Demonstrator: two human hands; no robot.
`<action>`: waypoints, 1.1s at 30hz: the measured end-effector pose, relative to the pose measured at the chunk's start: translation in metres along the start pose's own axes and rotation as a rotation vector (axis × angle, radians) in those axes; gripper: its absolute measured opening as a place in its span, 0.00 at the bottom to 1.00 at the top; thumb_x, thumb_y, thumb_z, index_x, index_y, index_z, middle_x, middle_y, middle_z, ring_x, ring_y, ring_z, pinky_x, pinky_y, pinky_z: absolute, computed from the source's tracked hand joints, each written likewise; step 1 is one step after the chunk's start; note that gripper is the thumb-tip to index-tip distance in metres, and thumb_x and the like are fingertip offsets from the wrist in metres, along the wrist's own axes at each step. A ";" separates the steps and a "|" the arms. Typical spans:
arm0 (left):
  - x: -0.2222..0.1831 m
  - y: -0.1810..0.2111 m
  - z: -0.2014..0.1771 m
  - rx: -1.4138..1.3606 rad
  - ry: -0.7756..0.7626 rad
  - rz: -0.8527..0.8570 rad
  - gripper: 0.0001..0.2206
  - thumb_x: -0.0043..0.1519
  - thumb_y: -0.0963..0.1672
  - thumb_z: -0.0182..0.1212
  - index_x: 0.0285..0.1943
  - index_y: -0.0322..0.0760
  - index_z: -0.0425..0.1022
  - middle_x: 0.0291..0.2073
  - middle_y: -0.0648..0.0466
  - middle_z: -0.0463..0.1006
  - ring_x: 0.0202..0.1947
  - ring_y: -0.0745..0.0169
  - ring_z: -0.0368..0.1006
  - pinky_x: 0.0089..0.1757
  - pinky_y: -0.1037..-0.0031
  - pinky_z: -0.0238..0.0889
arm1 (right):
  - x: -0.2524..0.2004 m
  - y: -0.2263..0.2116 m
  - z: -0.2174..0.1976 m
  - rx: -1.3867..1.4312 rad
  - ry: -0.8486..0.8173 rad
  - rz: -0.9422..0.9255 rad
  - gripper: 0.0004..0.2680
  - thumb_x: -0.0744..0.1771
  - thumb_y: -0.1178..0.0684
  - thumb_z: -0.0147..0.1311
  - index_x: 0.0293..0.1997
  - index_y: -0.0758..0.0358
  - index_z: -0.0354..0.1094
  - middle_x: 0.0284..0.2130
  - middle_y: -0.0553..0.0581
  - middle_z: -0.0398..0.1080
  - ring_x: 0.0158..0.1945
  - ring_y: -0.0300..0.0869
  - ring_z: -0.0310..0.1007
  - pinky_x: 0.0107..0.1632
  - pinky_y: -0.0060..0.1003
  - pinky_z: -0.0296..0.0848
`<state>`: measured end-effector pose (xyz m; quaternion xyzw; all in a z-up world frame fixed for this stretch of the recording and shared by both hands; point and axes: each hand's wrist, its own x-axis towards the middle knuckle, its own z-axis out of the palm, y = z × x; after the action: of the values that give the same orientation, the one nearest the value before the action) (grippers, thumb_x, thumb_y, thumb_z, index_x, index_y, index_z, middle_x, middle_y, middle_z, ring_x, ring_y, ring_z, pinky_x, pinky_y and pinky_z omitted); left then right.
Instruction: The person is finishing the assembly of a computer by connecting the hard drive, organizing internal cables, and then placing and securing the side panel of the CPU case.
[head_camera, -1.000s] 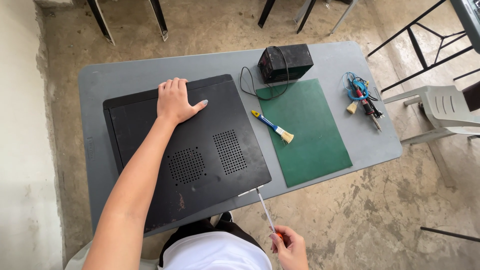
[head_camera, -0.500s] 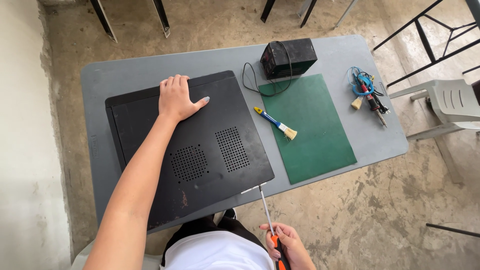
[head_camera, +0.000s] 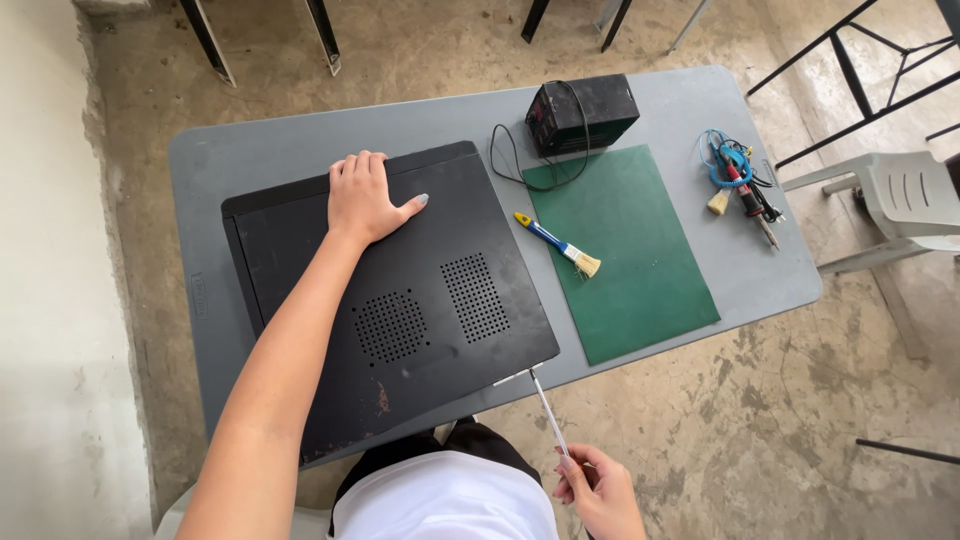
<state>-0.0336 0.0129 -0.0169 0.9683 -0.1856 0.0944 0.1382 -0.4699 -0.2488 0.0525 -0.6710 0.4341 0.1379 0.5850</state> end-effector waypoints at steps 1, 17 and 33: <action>0.001 -0.001 0.000 -0.001 0.011 -0.003 0.39 0.56 0.66 0.57 0.60 0.33 0.70 0.52 0.49 0.74 0.53 0.49 0.67 0.57 0.59 0.53 | 0.001 0.000 0.000 -0.070 -0.015 -0.038 0.08 0.68 0.59 0.53 0.43 0.74 0.78 0.24 0.62 0.75 0.20 0.46 0.73 0.27 0.38 0.75; 0.003 0.000 -0.008 -0.002 -0.001 -0.006 0.39 0.57 0.66 0.57 0.60 0.32 0.69 0.52 0.47 0.73 0.53 0.47 0.67 0.57 0.58 0.53 | 0.046 0.061 -0.007 1.417 -1.147 0.318 0.08 0.72 0.56 0.29 0.41 0.59 0.57 0.17 0.43 0.57 0.12 0.41 0.58 0.20 0.35 0.57; 0.003 0.003 0.007 0.009 0.134 -0.023 0.29 0.68 0.60 0.47 0.56 0.32 0.72 0.47 0.48 0.76 0.50 0.45 0.69 0.56 0.58 0.57 | 0.212 -0.044 -0.005 -0.719 0.104 -0.454 0.11 0.68 0.52 0.45 0.53 0.52 0.72 0.33 0.52 0.70 0.35 0.45 0.69 0.40 0.39 0.67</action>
<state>-0.0312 0.0067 -0.0225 0.9624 -0.1643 0.1583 0.1472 -0.3153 -0.3456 -0.0637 -0.9168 0.2285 0.1143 0.3068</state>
